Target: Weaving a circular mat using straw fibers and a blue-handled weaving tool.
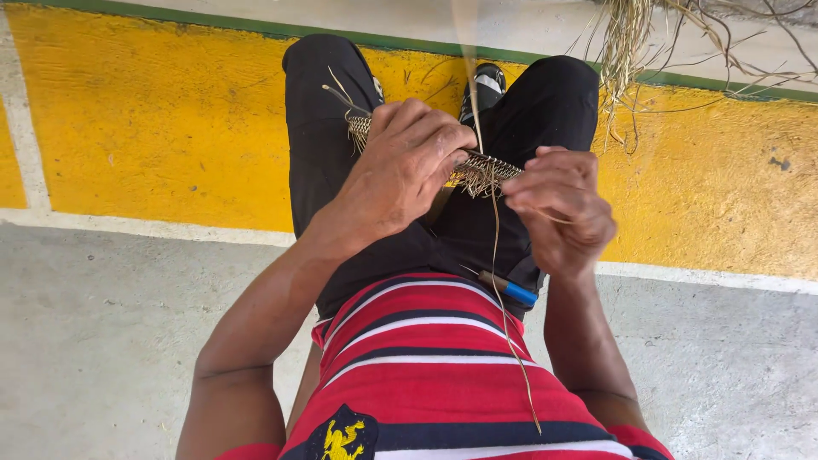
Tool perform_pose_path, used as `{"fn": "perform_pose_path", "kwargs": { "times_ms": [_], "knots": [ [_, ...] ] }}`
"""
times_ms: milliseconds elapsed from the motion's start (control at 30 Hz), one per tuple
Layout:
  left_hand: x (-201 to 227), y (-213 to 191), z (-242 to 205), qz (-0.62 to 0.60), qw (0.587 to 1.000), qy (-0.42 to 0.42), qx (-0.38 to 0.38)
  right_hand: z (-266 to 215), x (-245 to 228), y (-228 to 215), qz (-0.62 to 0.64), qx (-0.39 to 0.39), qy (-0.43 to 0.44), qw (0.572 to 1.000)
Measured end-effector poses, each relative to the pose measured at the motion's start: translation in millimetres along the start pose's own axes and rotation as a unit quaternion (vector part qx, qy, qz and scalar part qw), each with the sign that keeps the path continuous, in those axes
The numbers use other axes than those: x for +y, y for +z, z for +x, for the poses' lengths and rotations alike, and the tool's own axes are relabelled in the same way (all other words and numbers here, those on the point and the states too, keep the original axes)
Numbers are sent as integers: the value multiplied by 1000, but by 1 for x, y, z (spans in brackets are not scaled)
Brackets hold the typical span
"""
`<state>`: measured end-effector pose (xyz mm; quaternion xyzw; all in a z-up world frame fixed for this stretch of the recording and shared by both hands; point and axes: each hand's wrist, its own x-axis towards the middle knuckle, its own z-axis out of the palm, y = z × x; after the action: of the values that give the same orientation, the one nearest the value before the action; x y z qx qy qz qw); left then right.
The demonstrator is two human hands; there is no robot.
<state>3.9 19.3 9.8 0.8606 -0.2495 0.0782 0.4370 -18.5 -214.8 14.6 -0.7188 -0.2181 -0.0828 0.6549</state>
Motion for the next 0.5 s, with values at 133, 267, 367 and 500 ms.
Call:
{"fn": "perform_pose_path", "kwargs": {
  "times_ms": [133,267,367,500],
  "knots": [
    [-3,-1,-1,43,999,2,-15,-5,10,3,-153,-14,-51,987],
    [0,2,1,65,998,-6,0,-7,13,-1,-125,-3,-65,990],
    [-3,5,-1,65,998,-4,1,-3,15,-2,-149,-1,-60,987],
    [-5,6,-2,55,998,-8,6,-1,18,-3,-155,-5,-57,986]
  ]
}}
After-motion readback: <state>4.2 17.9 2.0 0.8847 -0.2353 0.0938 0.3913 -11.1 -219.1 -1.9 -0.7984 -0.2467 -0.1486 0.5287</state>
